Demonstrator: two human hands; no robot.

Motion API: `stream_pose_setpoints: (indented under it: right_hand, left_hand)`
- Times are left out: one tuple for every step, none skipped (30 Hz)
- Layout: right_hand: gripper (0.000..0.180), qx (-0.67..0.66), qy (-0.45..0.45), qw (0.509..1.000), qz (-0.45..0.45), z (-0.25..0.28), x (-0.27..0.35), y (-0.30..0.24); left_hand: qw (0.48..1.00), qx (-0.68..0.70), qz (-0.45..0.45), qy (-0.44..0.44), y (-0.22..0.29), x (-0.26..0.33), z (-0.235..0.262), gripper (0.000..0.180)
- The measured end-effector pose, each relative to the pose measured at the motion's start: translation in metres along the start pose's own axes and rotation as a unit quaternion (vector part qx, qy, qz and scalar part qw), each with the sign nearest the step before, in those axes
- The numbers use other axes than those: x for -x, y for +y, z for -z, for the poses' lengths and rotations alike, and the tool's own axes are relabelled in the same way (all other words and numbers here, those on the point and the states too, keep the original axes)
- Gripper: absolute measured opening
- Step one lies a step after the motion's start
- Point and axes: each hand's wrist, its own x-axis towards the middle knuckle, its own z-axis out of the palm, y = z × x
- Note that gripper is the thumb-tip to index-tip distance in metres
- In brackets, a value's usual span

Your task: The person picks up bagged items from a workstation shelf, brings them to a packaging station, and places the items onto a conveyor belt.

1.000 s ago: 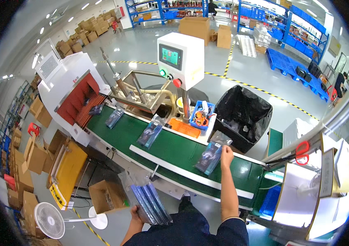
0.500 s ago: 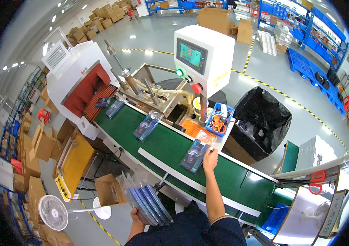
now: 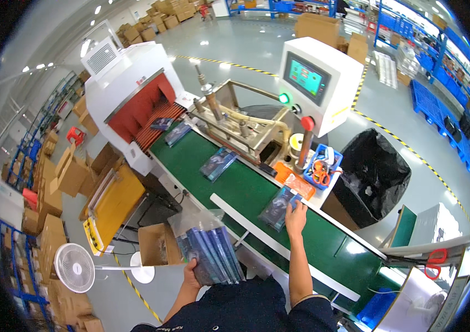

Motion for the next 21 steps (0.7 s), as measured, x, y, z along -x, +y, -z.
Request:
stream_pose_setpoints:
  right_hand:
    - [0.027, -0.023, -0.081, 0.995, 0.052, 0.008, 0.003, -0.012]
    - [0.029, -0.144, -0.233, 0.962, -0.004, 0.016, 0.009, -0.027]
    - [0.031, -0.257, -0.374, 0.889, -0.062, 0.031, 0.02, -0.059]
    - [0.032, -0.341, -0.472, 0.812, -0.043, 0.032, 0.032, -0.063]
    - [0.031, -0.369, -0.528, 0.763, -0.058, 0.042, 0.048, -0.087]
    - [0.033, -0.342, -0.549, 0.762, -0.027, 0.056, 0.06, -0.11]
    - [0.034, -0.291, -0.547, 0.785, 0.011, 0.06, 0.063, -0.118]
    - [0.034, -0.239, -0.543, 0.803, 0.051, 0.062, 0.065, -0.122]
    - [0.034, -0.238, -0.542, 0.804, 0.049, 0.062, 0.068, -0.121]
    - [0.033, -0.286, -0.509, 0.812, 0.017, 0.061, 0.072, -0.118]
    - [0.032, -0.333, -0.473, 0.815, -0.016, 0.061, 0.075, -0.115]
    - [0.032, -0.332, -0.474, 0.816, -0.016, 0.062, 0.074, -0.114]
    - [0.028, -0.33, -0.469, 0.819, -0.017, 0.064, 0.074, -0.113]
    - [0.024, -0.329, -0.464, 0.822, -0.019, 0.065, 0.073, -0.111]
    - [0.024, -0.326, -0.462, 0.824, -0.02, 0.064, 0.069, -0.106]
    - [0.025, -0.332, -0.46, 0.823, -0.027, 0.059, 0.063, -0.1]
    - [0.027, -0.337, -0.458, 0.822, -0.034, 0.057, 0.057, -0.095]
    - [0.022, -0.292, -0.452, 0.842, 0.03, 0.061, 0.047, -0.101]
    - [0.02, -0.331, -0.414, 0.848, 0.023, 0.062, 0.042, -0.103]
    - [0.018, -0.369, -0.374, 0.851, 0.015, 0.063, 0.038, -0.103]
    - [0.015, -0.444, -0.323, 0.834, -0.058, 0.063, 0.032, -0.103]
  left_hand:
    - [0.999, -0.033, 0.0, 0.001, -0.001, -0.003, -0.01, 0.057]
    - [0.998, -0.065, 0.001, 0.003, 0.0, -0.005, -0.016, 0.056]
    - [0.998, -0.058, 0.018, -0.01, 0.001, -0.006, -0.015, 0.053]
    - [0.998, -0.056, 0.019, -0.011, 0.0, -0.008, -0.018, 0.053]
    - [0.997, -0.073, 0.037, -0.006, -0.001, -0.008, -0.02, 0.052]
    - [0.995, -0.089, 0.055, 0.001, -0.003, -0.006, -0.021, 0.051]
    - [0.995, -0.087, 0.055, 0.001, -0.005, -0.006, -0.015, 0.051]
    - [0.995, -0.083, 0.055, 0.008, -0.009, -0.008, -0.004, 0.049]
    - [0.995, -0.08, 0.057, 0.013, -0.011, -0.009, -0.008, 0.047]
    - [0.995, -0.079, 0.059, 0.012, -0.014, -0.008, -0.011, 0.047]
    - [0.996, -0.068, 0.052, 0.003, -0.018, -0.006, -0.015, 0.045]
    - [0.997, -0.057, 0.043, -0.006, -0.02, -0.004, -0.02, 0.043]
    - [0.998, -0.055, 0.043, -0.006, -0.021, -0.004, -0.019, 0.043]
    - [0.996, -0.075, 0.057, 0.001, -0.021, -0.005, -0.017, 0.042]
    - [0.993, -0.095, 0.073, 0.007, -0.022, -0.005, -0.016, 0.042]
    - [0.993, -0.094, 0.076, 0.007, -0.023, -0.004, -0.016, 0.042]
    - [0.987, -0.142, 0.071, 0.009, -0.023, -0.003, -0.016, 0.041]
    - [0.98, -0.19, 0.066, 0.01, -0.022, -0.002, -0.016, 0.041]
    - [0.98, -0.189, 0.068, 0.01, -0.023, -0.002, -0.016, 0.041]
    - [0.984, -0.158, 0.078, -0.003, -0.023, -0.002, -0.016, 0.04]
    - [0.988, -0.127, 0.086, -0.016, -0.024, -0.002, -0.016, 0.039]
